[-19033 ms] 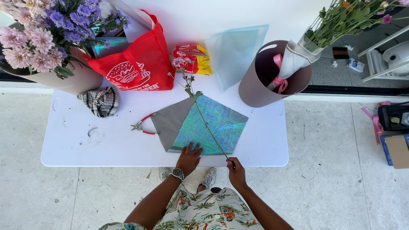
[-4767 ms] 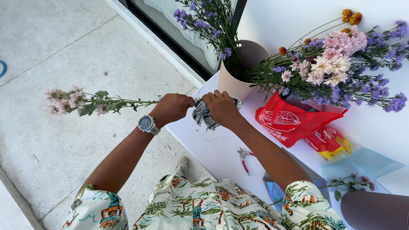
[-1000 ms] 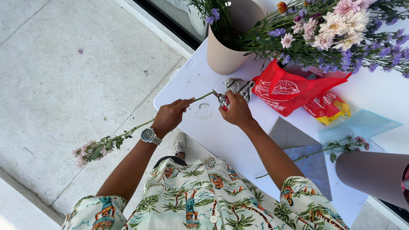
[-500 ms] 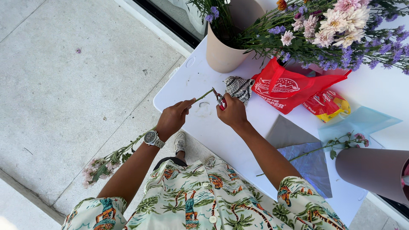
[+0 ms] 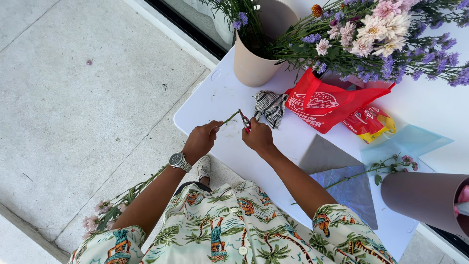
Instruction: The person wipes flower stems with a cloth, trims them using shears, and arranges them in a vase on a table. They handle the flowers individually, moving them from a bag and a pile to the container.
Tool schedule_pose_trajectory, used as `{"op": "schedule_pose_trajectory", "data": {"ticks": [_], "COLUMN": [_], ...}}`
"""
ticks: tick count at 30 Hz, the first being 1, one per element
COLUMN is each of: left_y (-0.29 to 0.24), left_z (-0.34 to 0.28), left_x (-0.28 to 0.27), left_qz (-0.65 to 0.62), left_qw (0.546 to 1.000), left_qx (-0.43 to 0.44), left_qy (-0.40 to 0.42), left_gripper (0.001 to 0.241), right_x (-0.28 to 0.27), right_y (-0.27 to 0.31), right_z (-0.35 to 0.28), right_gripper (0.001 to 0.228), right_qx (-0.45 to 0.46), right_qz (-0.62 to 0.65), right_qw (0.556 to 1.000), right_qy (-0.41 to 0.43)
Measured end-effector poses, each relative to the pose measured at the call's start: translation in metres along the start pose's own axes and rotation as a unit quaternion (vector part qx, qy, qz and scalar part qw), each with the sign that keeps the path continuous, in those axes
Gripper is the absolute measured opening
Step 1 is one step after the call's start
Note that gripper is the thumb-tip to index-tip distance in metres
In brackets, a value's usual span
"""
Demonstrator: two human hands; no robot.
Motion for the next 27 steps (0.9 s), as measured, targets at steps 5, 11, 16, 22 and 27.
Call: {"op": "schedule_pose_trajectory", "data": {"ticks": [5,11,16,22,27], "left_y": [0.001,0.011,0.012,-0.043,-0.069], "left_z": [-0.003,-0.005,-0.009,-0.017,-0.016], "left_x": [0.009,0.02,0.021,-0.002,0.007], "left_qz": [0.003,0.032,0.063,0.115,0.118], "left_qw": [1.0,0.999,0.998,0.993,0.992], "left_qx": [-0.009,-0.015,-0.015,-0.013,0.025], "left_qy": [0.023,0.038,0.024,0.017,0.046], "left_gripper": [0.028,0.025,0.025,0.029,0.031], "right_x": [0.004,0.026,0.021,0.064,0.055], "right_y": [-0.003,-0.023,-0.041,-0.092,-0.109], "right_z": [-0.008,-0.008,-0.014,-0.03,-0.044], "right_gripper": [0.021,0.029,0.062,0.073,0.069], "right_qx": [0.013,0.023,0.038,-0.05,-0.019], "right_qz": [0.0,-0.028,-0.129,-0.271,-0.208], "right_qw": [0.999,0.998,0.987,0.961,0.978], "right_qy": [0.035,0.059,0.084,0.021,0.012]}}
Point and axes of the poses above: each hand's wrist, its own z-axis towards the middle knuckle, its own x-axis out of the palm, y = z × x, the point moved 7 cm from there along z, towards the middle knuckle, and after that the axes turned 10 degrees about x, right-handed, at the moved point
